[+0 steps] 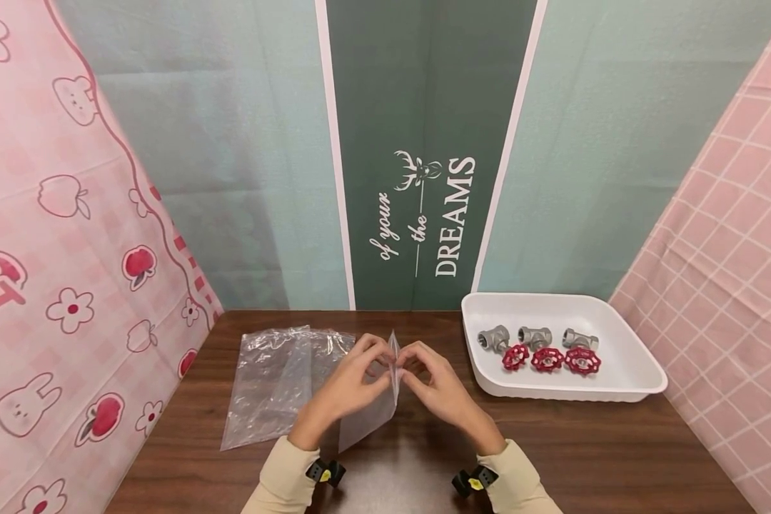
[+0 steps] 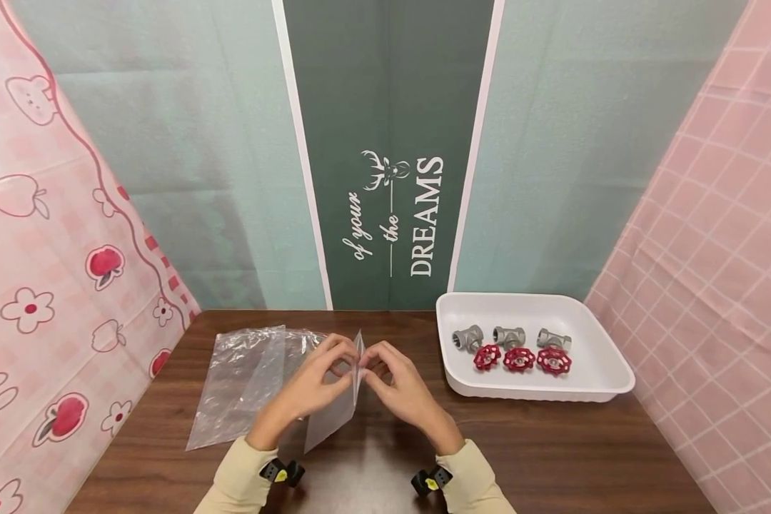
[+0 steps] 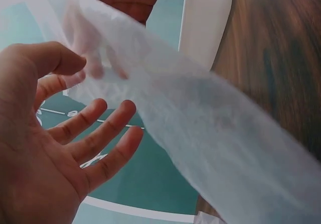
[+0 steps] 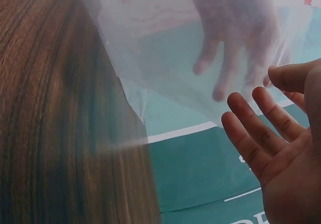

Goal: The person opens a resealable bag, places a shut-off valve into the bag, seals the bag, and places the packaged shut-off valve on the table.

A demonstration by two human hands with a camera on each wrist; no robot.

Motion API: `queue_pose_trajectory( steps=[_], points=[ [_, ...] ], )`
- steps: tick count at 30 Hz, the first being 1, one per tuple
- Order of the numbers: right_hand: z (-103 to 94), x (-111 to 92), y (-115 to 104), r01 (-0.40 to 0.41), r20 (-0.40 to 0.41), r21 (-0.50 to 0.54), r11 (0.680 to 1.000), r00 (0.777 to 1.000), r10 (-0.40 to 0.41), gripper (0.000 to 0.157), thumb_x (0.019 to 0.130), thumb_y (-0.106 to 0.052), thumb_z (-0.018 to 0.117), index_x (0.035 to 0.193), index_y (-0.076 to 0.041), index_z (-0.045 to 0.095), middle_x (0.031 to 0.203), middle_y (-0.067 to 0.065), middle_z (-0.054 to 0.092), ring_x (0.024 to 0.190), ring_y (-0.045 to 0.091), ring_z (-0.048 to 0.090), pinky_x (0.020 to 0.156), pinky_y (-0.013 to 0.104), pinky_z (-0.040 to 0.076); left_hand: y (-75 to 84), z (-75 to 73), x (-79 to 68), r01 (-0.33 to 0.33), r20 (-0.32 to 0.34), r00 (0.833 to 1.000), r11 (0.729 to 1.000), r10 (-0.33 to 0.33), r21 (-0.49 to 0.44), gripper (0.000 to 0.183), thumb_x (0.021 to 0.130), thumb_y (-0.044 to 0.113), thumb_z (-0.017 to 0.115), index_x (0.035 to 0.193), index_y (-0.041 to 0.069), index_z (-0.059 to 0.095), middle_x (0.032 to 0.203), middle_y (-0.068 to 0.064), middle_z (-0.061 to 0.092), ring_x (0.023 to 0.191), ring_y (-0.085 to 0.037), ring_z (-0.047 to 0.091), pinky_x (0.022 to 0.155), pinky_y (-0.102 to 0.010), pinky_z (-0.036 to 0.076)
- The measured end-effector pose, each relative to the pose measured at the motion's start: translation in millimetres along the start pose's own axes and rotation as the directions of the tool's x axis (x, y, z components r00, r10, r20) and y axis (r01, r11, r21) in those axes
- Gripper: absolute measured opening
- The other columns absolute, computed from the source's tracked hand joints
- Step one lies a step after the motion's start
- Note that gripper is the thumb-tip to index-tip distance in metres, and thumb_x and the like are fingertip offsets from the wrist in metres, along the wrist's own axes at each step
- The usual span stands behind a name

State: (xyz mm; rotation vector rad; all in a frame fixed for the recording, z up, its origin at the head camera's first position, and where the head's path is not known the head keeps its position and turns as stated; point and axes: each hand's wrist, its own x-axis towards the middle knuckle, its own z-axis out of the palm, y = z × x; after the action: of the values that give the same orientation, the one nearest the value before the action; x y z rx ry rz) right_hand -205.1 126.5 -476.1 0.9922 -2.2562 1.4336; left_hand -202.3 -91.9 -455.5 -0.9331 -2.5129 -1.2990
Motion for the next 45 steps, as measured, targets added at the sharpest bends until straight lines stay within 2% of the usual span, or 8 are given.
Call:
queue_pose_trajectory(
  steps=[10, 15, 22, 28, 31, 35, 39, 45],
  points=[
    [-11.0, -2, 0, -0.032, 0.068, -0.043, 0.999, 0.997, 0.035, 0.022, 0.097, -0.002, 0.074, 0.114, -0.016, 0.070, 0.109, 0.000, 0.072, 0.096, 0.012, 0.068, 0.076, 0.030, 0.060, -2.3, -3.7, -1.8, -0.019, 0.027, 0.999, 0.999, 0.018, 0.034, 0.020, 0.088, 0.008, 0.074, 0.100, 0.018, 0.062, 0.127, -0.004, 0.058, 0.108, -0.024, 0.066, 0.085, -0.040, 0.062],
    [-15.1, -1, 0, -0.035, 0.144, -0.059, 0.998, 0.989, 0.043, 0.026, 0.094, 0.002, 0.073, 0.112, -0.016, 0.071, 0.105, -0.002, 0.072, 0.090, 0.012, 0.068, 0.076, 0.031, 0.060, -1.0, -3.7, -1.6, -0.040, 0.067, 0.997, 0.999, 0.038, 0.029, 0.019, 0.092, 0.010, 0.074, 0.108, 0.017, 0.067, 0.132, -0.007, 0.057, 0.110, -0.029, 0.068, 0.088, -0.042, 0.063],
    [-19.0, -2, 3, -0.024, 0.153, -0.060, 0.998, 0.988, 0.034, 0.029, 0.092, 0.006, 0.072, 0.110, -0.017, 0.070, 0.104, -0.002, 0.072, 0.089, 0.008, 0.067, 0.077, 0.035, 0.061, -1.8, -2.9, -1.8, -0.028, 0.128, 0.992, 0.998, 0.021, 0.055, 0.021, 0.096, 0.018, 0.077, 0.115, 0.018, 0.070, 0.132, -0.004, 0.060, 0.114, -0.026, 0.068, 0.091, -0.044, 0.062],
    [-27.1, -4, 6, -0.028, 0.139, -0.090, 0.996, 0.990, 0.041, 0.027, 0.091, 0.005, 0.075, 0.108, -0.015, 0.071, 0.102, -0.002, 0.074, 0.089, 0.006, 0.067, 0.074, 0.034, 0.061, -3.0, -5.4, -3.3, 0.024, 0.137, 0.990, 0.999, -0.027, 0.022, 0.024, 0.095, 0.033, 0.082, 0.110, 0.019, 0.069, 0.139, -0.006, 0.063, 0.118, -0.024, 0.067, 0.093, -0.042, 0.062],
    [-32.2, -5, 7, -0.032, 0.164, -0.075, 0.997, 0.985, 0.044, 0.024, 0.093, 0.002, 0.076, 0.111, -0.012, 0.071, 0.105, 0.001, 0.075, 0.091, 0.006, 0.068, 0.074, 0.033, 0.061, -2.8, -7.7, -4.4, 0.049, 0.129, 0.990, 0.999, -0.050, 0.010, 0.027, 0.096, 0.039, 0.080, 0.109, 0.019, 0.069, 0.142, -0.008, 0.063, 0.119, -0.025, 0.068, 0.095, -0.042, 0.061],
    [-37.8, -6, 9, -0.025, 0.221, -0.032, 0.999, 0.975, 0.032, 0.018, 0.099, -0.007, 0.074, 0.116, -0.010, 0.071, 0.111, 0.005, 0.075, 0.094, 0.008, 0.070, 0.080, 0.034, 0.062, -3.4, -10.1, -5.2, 0.066, 0.115, 0.991, 0.998, -0.065, -0.012, 0.026, 0.097, 0.040, 0.079, 0.108, 0.019, 0.069, 0.143, -0.009, 0.065, 0.120, -0.024, 0.069, 0.100, -0.044, 0.059],
    [-40.6, -6, 8, 0.005, 0.234, -0.005, 1.000, 0.972, -0.004, 0.016, 0.101, -0.011, 0.073, 0.117, -0.012, 0.073, 0.114, 0.006, 0.075, 0.096, 0.009, 0.071, 0.080, 0.033, 0.062, -5.4, -11.0, -5.5, 0.085, 0.107, 0.991, 0.996, -0.081, -0.026, 0.023, 0.097, 0.040, 0.079, 0.106, 0.020, 0.069, 0.144, -0.007, 0.066, 0.119, -0.021, 0.070, 0.103, -0.041, 0.058],
    [-41.5, -8, 6, 0.001, 0.221, -0.009, 1.000, 0.975, 0.001, 0.015, 0.098, -0.012, 0.077, 0.113, -0.012, 0.075, 0.118, 0.008, 0.075, 0.098, 0.008, 0.071, 0.078, 0.033, 0.061, -6.8, -11.8, -6.9, 0.034, 0.111, 0.993, 0.998, -0.028, -0.047, 0.017, 0.097, 0.034, 0.080, 0.099, 0.021, 0.069, 0.148, -0.008, 0.064, 0.117, -0.022, 0.072, 0.099, -0.037, 0.060]
  ],
)
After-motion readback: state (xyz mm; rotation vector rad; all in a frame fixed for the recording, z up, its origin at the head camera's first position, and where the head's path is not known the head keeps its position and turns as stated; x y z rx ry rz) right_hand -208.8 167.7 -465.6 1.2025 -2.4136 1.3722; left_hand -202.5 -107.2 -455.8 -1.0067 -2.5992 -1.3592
